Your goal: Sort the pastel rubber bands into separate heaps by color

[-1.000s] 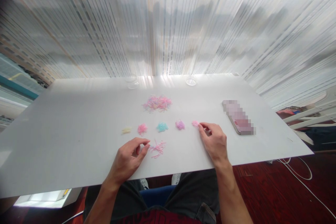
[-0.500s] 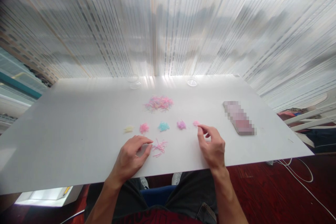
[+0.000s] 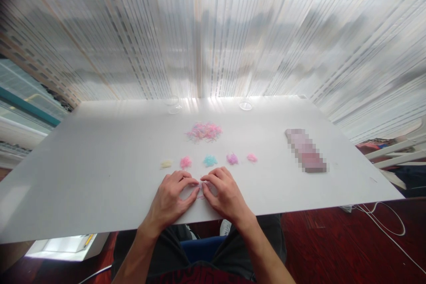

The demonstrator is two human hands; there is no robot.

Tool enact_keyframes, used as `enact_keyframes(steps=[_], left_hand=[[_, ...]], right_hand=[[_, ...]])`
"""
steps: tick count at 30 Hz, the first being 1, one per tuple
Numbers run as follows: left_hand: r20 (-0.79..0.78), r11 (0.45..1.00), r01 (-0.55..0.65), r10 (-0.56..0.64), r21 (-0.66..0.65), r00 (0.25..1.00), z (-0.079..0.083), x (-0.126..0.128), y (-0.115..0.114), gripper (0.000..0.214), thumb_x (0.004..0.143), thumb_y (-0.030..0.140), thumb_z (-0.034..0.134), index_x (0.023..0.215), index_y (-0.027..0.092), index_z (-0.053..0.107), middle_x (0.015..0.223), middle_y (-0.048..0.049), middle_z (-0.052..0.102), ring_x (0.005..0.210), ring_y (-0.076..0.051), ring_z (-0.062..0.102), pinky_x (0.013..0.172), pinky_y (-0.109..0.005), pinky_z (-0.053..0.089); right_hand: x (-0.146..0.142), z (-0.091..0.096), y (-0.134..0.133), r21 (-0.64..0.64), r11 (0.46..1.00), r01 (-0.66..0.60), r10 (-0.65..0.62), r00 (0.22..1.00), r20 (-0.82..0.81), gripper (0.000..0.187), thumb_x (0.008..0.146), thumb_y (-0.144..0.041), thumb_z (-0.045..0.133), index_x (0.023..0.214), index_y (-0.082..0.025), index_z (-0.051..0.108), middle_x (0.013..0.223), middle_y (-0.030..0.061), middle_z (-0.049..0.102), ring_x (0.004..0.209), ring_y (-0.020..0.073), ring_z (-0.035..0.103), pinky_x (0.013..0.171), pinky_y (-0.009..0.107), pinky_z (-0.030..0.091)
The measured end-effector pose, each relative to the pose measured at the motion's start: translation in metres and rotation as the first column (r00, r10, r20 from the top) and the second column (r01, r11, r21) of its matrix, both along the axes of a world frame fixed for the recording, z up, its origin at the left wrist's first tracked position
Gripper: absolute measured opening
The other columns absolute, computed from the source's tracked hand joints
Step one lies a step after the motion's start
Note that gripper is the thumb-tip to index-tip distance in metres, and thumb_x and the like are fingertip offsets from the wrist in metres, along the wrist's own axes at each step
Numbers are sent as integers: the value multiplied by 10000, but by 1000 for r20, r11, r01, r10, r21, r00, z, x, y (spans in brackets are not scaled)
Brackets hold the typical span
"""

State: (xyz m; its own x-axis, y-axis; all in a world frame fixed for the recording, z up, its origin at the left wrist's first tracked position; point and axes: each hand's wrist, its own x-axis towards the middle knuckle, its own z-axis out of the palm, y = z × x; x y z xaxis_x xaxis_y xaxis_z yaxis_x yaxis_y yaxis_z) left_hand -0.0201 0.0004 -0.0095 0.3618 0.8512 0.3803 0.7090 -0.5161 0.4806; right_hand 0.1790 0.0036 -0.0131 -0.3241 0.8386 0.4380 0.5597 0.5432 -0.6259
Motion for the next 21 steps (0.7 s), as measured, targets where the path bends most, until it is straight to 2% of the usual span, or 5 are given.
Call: enact_keyframes(steps=[6,11,21], left_hand=[[9,999,9,-9,-32,1000,1,-1,0,75,911,204,673,976,231,701,978,-27,689,907,-208,647,807,-368,434],[14,999,18,-17,-44,1000,2,-2,-1,165,864,145,675,996,240,704,998,-28,692,914,-214,651,817,-376,440],[61,999,8,-5,-53,998,3,-2,1,105,912,162,636,968,226,696,960,-25,709,905,-205,660,815,-367,448]], right_hand=[[0,-2,1,-4,1000,-25,25,998,52,116,926,-122,648,976,-217,691,896,55,645,878,231,574,799,387,540],[0,-4,2,3,1000,-25,25,998,61,113,918,-104,644,938,-213,669,888,53,634,867,232,565,793,392,531],[3,0,-1,7,1000,-13,13,999,-53,103,942,-129,629,959,-219,676,897,51,633,874,213,584,776,350,542]])
